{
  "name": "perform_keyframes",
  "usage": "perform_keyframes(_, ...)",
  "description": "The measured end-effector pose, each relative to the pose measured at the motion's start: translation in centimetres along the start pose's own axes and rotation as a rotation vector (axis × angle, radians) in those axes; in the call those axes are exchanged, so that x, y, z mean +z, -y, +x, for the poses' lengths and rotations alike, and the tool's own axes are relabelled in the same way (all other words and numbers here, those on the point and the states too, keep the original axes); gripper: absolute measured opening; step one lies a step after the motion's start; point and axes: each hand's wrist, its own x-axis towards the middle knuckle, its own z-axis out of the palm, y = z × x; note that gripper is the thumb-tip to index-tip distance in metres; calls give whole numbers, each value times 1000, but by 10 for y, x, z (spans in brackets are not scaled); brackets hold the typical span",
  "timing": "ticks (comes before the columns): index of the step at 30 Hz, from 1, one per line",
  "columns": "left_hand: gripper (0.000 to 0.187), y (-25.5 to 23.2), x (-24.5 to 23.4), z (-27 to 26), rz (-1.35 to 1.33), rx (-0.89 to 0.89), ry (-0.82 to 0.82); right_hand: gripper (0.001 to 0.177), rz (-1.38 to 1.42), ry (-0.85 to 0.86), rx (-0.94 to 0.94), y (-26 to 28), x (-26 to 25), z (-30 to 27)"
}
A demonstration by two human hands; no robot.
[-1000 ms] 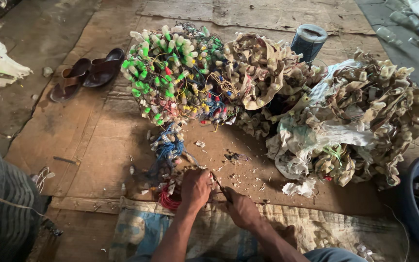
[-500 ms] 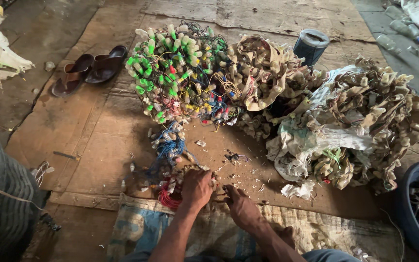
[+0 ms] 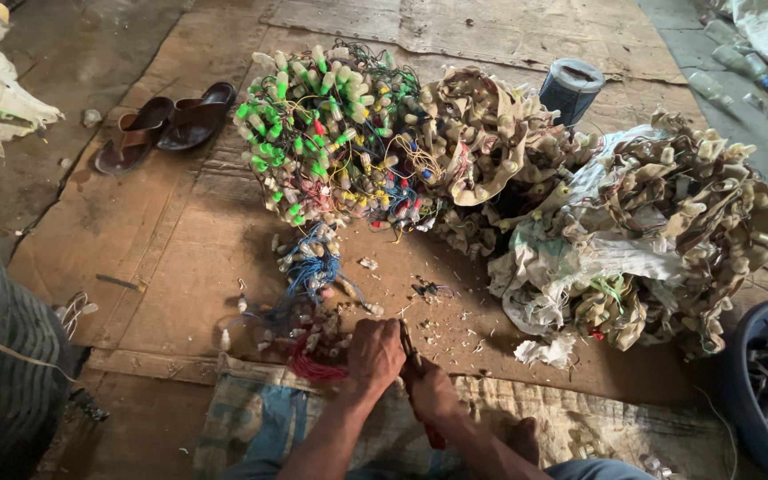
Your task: The person sits on a mat and uses pliers to cut the wires of tangled Christmas lights. They repeatedly pull sections of the light string, cut the wires, and drop the pieces onto the floor.
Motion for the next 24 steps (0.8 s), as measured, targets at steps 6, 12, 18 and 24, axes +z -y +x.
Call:
perform_keyframes(6, 5, 8, 12, -6, 33, -28, 30, 33, -148, -38, -76, 0, -3, 4)
perform_keyframes(12, 31, 19, 1, -4, -201, -102, -41, 39, -512, -144, -349, 9, -20, 2)
perform_keyframes(18, 14, 20, -13, 4, -253, -56, 33, 43, -691, -123, -274, -12, -21, 20)
perform_keyframes(24, 9, 21, -8, 6, -98, -44, 216, 30, -851, -177, -303, -48, -8, 44)
